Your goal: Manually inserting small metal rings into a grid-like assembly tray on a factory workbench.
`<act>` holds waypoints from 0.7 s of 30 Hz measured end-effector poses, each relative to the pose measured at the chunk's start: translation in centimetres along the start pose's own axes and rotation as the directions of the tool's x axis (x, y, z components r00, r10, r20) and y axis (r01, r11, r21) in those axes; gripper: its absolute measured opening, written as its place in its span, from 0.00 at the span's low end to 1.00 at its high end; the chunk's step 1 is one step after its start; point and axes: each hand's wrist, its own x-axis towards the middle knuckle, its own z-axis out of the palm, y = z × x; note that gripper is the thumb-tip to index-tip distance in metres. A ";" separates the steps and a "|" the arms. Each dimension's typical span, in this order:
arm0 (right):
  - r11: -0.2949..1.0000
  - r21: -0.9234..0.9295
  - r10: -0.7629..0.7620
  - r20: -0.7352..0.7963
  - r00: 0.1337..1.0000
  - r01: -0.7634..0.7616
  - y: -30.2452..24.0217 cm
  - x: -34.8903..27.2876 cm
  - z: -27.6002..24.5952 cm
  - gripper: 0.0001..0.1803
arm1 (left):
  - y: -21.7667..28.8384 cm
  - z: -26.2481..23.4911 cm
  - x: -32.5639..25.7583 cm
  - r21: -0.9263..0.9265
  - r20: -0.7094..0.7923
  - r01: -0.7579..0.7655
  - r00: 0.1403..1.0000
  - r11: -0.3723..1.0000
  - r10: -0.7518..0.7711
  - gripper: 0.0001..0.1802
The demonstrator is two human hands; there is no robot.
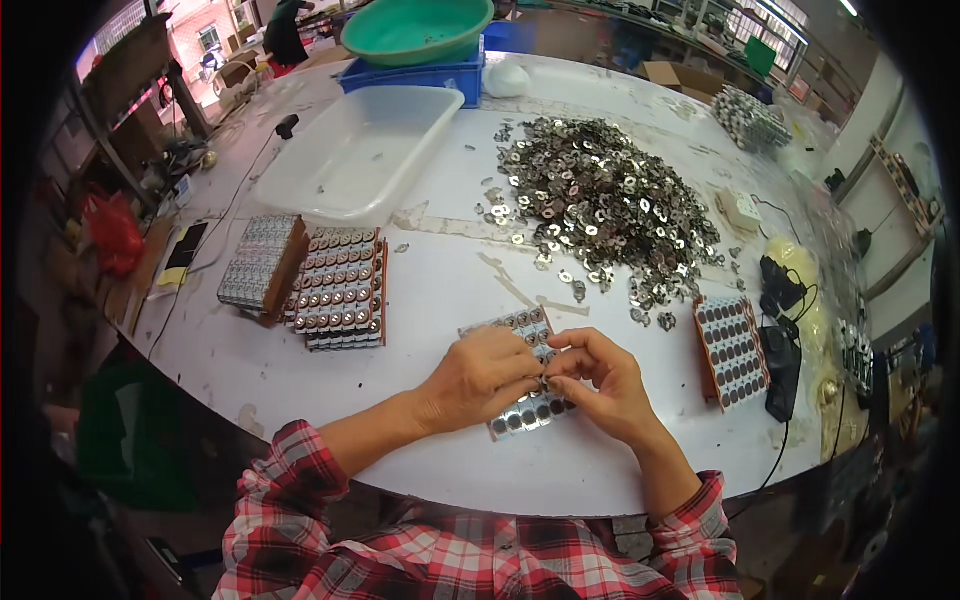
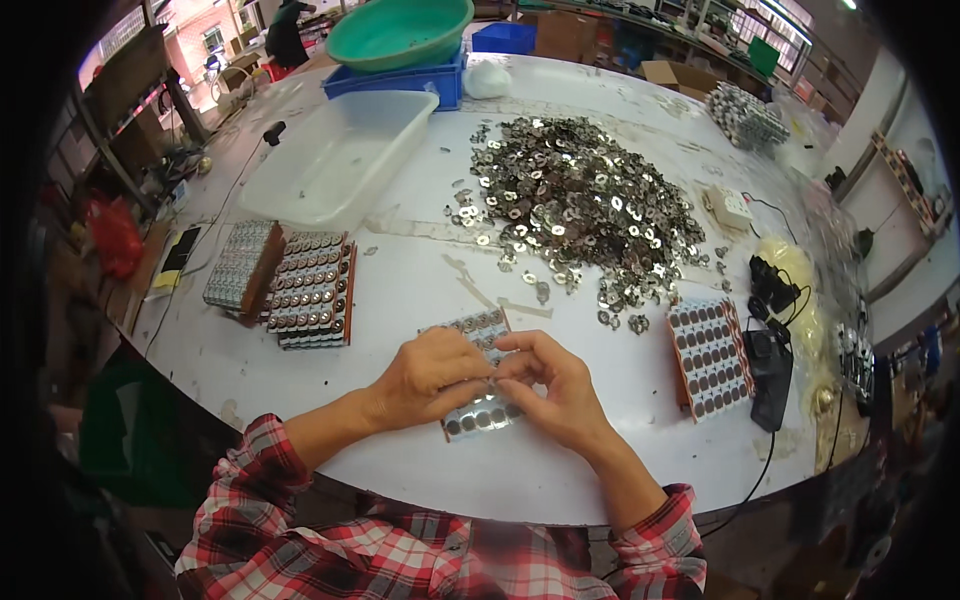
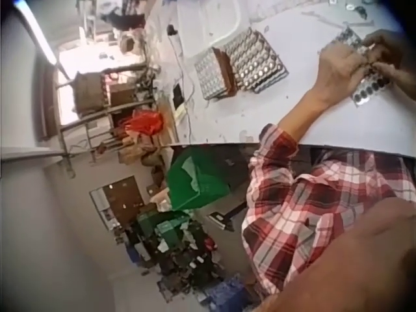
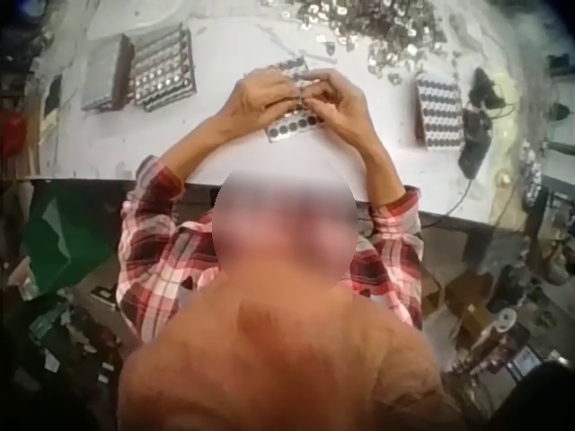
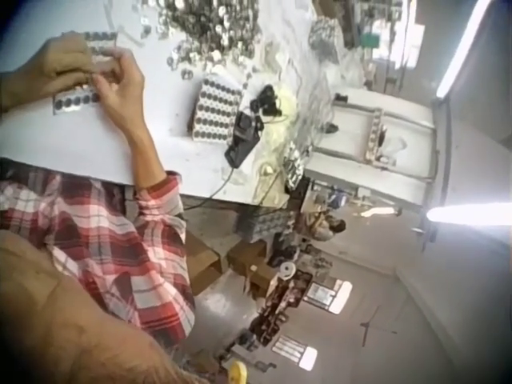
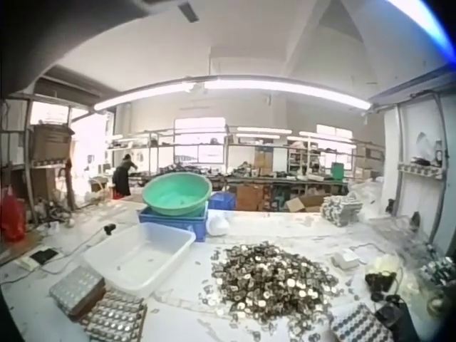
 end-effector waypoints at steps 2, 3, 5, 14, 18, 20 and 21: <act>0.997 0.067 0.042 -0.015 0.999 -0.041 0.2 0.1 -0.2 0.22 | -0.3 -0.1 0.2 -0.055 -0.033 0.027 0.999 0.998 -0.028 0.14; 0.999 0.045 0.001 0.006 1.000 -0.001 0.4 0.5 -0.3 0.22 | -0.2 0.1 0.2 -0.117 -0.065 0.057 0.996 0.992 -0.064 0.12; 0.999 0.031 -0.016 -0.002 1.000 0.016 0.3 0.2 -0.1 0.21 | 0.5 -0.3 0.5 -0.204 -0.061 0.102 0.991 0.974 -0.116 0.12; 0.993 0.106 0.052 -0.024 0.998 -0.049 0.9 1.0 0.1 0.20 | -0.3 -1.0 1.2 -0.118 0.001 -0.020 1.000 0.993 0.020 0.10; 0.961 0.247 0.137 -0.040 0.990 -0.123 0.8 0.7 0.0 0.16 | 0.0 -0.9 0.5 -0.296 0.027 0.101 0.995 0.950 -0.097 0.07; 0.931 0.283 0.226 0.048 0.973 -0.231 0.5 0.5 -0.1 0.11 | 0.4 -0.8 0.2 -0.355 0.015 0.147 0.988 0.923 -0.152 0.05; 0.932 0.279 0.229 0.047 0.972 -0.233 0.5 0.5 -0.1 0.11 | 0.4 -0.8 0.2 -0.359 0.012 0.146 0.988 0.922 -0.151 0.05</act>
